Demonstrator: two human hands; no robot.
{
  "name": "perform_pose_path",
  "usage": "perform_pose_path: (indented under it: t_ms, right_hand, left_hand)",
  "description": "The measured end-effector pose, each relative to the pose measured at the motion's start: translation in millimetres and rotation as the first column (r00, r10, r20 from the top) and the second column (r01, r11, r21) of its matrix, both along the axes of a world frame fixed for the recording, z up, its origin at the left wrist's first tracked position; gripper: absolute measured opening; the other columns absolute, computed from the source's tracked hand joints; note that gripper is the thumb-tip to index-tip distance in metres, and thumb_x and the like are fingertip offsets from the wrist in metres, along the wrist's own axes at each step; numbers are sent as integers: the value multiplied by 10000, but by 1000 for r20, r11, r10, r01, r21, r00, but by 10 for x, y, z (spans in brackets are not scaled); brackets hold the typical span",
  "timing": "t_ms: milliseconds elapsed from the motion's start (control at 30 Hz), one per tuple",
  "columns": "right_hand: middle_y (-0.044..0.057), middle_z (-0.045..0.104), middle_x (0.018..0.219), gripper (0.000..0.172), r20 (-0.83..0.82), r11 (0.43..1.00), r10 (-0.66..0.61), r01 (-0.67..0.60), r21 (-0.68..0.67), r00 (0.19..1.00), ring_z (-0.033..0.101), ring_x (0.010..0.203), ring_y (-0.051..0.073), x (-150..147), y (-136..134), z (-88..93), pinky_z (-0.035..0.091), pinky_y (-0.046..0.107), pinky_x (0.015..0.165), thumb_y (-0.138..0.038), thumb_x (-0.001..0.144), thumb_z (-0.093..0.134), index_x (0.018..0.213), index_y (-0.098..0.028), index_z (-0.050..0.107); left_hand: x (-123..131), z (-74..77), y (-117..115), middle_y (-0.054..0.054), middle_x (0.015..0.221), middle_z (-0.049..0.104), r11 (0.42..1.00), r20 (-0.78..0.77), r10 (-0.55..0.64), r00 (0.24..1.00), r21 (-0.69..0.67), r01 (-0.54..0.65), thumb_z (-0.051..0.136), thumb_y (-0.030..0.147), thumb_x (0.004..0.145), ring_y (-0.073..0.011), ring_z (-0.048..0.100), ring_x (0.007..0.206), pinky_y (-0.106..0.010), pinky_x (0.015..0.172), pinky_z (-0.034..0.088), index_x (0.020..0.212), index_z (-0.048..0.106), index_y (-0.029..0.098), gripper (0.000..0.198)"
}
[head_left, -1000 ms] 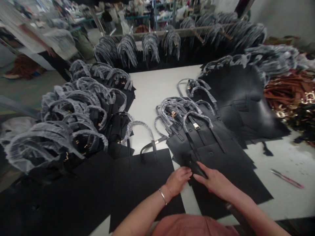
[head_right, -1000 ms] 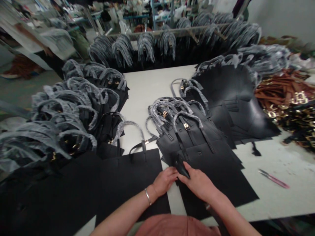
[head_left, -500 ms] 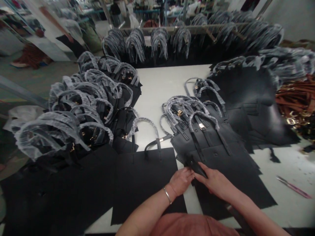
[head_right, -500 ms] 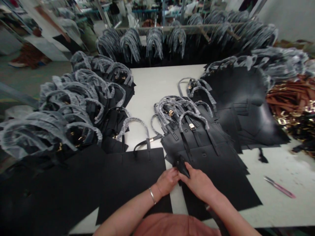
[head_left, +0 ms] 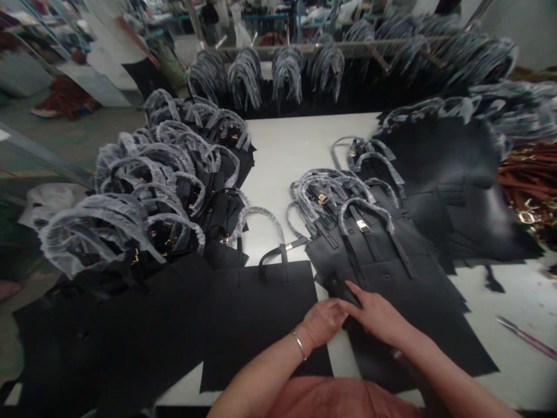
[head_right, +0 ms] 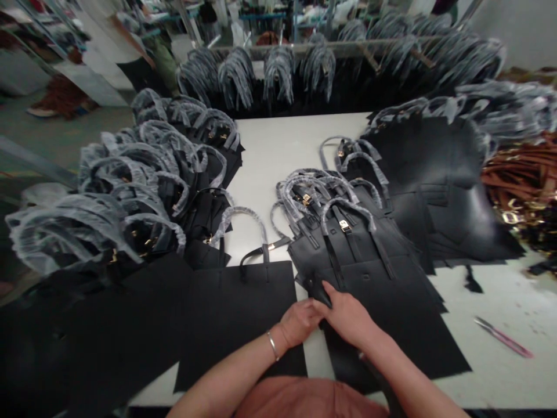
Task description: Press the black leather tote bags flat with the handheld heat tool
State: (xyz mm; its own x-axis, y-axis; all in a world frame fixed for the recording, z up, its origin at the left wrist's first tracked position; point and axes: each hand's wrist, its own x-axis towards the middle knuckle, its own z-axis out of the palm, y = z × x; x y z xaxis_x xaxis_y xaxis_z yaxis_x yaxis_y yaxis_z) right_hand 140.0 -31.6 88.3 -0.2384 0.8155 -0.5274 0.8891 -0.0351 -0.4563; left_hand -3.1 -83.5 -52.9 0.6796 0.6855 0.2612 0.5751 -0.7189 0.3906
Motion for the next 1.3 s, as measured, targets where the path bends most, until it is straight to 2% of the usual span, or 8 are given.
perform_pose_path:
  t_ms: [100, 267, 500, 667, 833, 967, 1133, 1300]
  right_hand:
    - [21, 670, 573, 628, -62, 997, -52, 55, 47, 997, 676, 559, 227, -25, 163, 4, 495, 297, 619, -460, 891, 472, 1400, -92, 460]
    - [-57, 587, 462, 678, -119, 961, -273, 277, 16, 955, 637, 467, 195, 403, 171, 153, 485, 265, 513, -546, 854, 512, 1426, -192, 427]
    - [3, 700, 687, 677, -170, 954, -232, 190, -232, 958, 608, 436, 161, 422, -113, 94, 487, 255, 468, -503, 841, 529, 1420, -163, 444]
    - [15, 700, 647, 650, -201, 978, -206, 195, -73, 958, 626, 465, 178, 137, 52, 64, 497, 266, 527, -477, 832, 545, 1387, -141, 498]
    - [-66, 557, 467, 676, -262, 896, -436, 444, -32, 861, 601, 436, 163, 563, 375, 148, 474, 243, 460, -510, 847, 544, 1428, -187, 422]
    - [-61, 555, 543, 671, -301, 827, -561, 538, -161, 771, 563, 390, 137, 972, 514, 101, 440, 230, 372, -473, 827, 577, 1412, -184, 422]
    - [-62, 543, 550, 671, -378, 816, -577, 538, -213, 724, 548, 388, 131, 1085, 621, 18, 436, 226, 354, -471, 836, 581, 1414, -179, 405]
    - [-60, 553, 563, 680, -402, 823, -566, 521, -228, 720, 556, 395, 128, 1090, 658, -2, 450, 225, 365, -475, 837, 588, 1419, -180, 399]
  left_hand:
    - [-9, 16, 2, -82, 1104, 668, 1000, 20, 10, 1000, 20, -10, 439, 125, 934, -164, 580, 1110, -309, 993, 473, 1097, 597, 123, 228]
    - [-28, 90, 6, -79, 1128, 656, 1000, 47, 20, 999, 0, -20, 428, 119, 936, -160, 572, 1121, -285, 1008, 456, 1141, 577, 114, 253]
    - [-36, 118, 30, -90, 1130, 650, 1000, 23, -4, 1000, -16, 4, 461, 114, 915, -176, 579, 1091, -285, 989, 466, 1130, 576, 104, 245]
    - [-37, 85, -29, -77, 1075, 657, 1000, 68, 24, 997, -22, -22, 469, 115, 895, -183, 576, 1084, -294, 960, 481, 1095, 592, 132, 235]
    - [124, 250, 56, -56, 752, 610, 989, 73, 146, 987, -50, -143, 506, 242, 875, -193, 600, 781, -353, 754, 535, 775, 604, 168, 159]
    - [461, 461, 381, -87, 976, 633, 979, 144, 205, 968, -41, -201, 511, 233, 881, -232, 585, 984, -429, 899, 500, 920, 615, 167, 129]
    - [760, 546, 1064, -120, 1335, 507, 930, 191, 368, 910, -84, -358, 438, 60, 858, -239, 442, 1262, -418, 1040, 435, 1208, 536, 167, 379]
    - [702, 673, 1947, -153, 1370, 469, 942, -33, 328, 944, -64, -329, 360, -10, 856, -227, 425, 1262, -381, 1026, 412, 1292, 476, 134, 473]
